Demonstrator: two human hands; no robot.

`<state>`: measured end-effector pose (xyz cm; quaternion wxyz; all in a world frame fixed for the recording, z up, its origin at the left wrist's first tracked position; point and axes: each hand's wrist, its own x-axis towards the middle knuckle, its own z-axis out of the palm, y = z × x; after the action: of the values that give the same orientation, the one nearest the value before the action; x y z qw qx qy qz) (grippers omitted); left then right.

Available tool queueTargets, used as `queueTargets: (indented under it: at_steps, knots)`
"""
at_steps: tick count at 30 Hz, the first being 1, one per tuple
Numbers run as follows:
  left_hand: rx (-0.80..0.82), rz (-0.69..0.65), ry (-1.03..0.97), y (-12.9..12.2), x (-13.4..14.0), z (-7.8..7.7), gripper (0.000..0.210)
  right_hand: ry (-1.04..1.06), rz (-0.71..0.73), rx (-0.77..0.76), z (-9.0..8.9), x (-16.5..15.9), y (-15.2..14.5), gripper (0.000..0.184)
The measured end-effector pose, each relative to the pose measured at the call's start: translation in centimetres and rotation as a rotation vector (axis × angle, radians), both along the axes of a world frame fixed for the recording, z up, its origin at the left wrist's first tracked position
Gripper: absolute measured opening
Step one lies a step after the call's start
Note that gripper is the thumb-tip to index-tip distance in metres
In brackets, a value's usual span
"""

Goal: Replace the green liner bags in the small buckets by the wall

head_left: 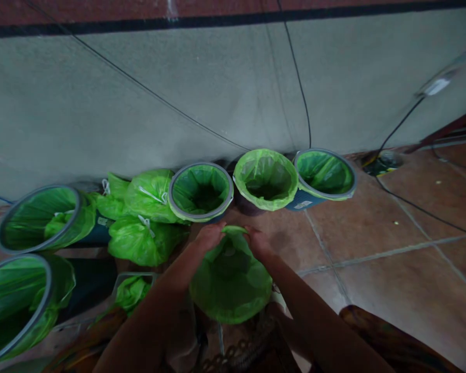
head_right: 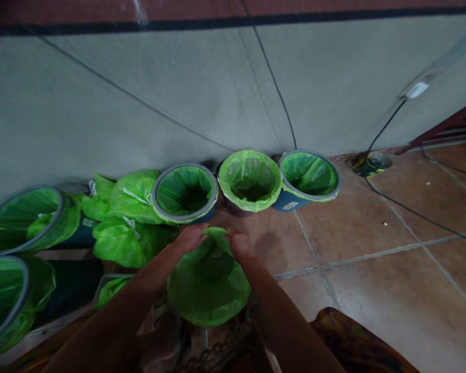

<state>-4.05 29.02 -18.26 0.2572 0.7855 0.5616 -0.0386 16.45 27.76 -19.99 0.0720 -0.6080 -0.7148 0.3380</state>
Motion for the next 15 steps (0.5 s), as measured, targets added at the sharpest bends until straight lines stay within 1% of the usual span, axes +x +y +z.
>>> queueTargets:
  at_steps: [3,5,6,8,10,12,13,15]
  knots:
    - [0.032,0.069,-0.097,-0.5,-1.1,0.3,0.063,0.029,-0.098,0.028,-0.3,0.9,-1.1,0.032]
    - [0.061,0.153,-0.194,-0.9,-1.9,0.5,0.076,0.020,-0.197,0.051,-0.6,1.8,-2.6,0.034]
    - [0.072,0.207,-0.241,-1.2,-2.2,0.7,0.079,-0.001,-0.243,0.052,-0.7,2.2,-3.4,0.035]
    - [0.090,0.301,-0.314,-1.6,-2.6,0.9,0.077,-0.064,-0.321,0.067,-0.7,2.9,-5.0,0.038]
    - [0.124,0.352,-0.372,-1.9,-2.7,1.1,0.068,-0.115,-0.372,0.152,-0.2,3.2,-5.7,0.044]
    - [0.164,0.355,-0.420,-2.0,-2.4,1.3,0.056,-0.107,-0.361,0.278,0.7,3.0,-5.3,0.045]
    - [0.176,0.357,-0.437,-2.0,-2.2,1.3,0.050,-0.081,-0.318,0.324,1.2,2.6,-4.6,0.043]
    - [0.176,0.403,-0.437,-1.7,-1.8,1.1,0.042,-0.013,-0.165,0.352,2.1,1.4,-2.4,0.039]
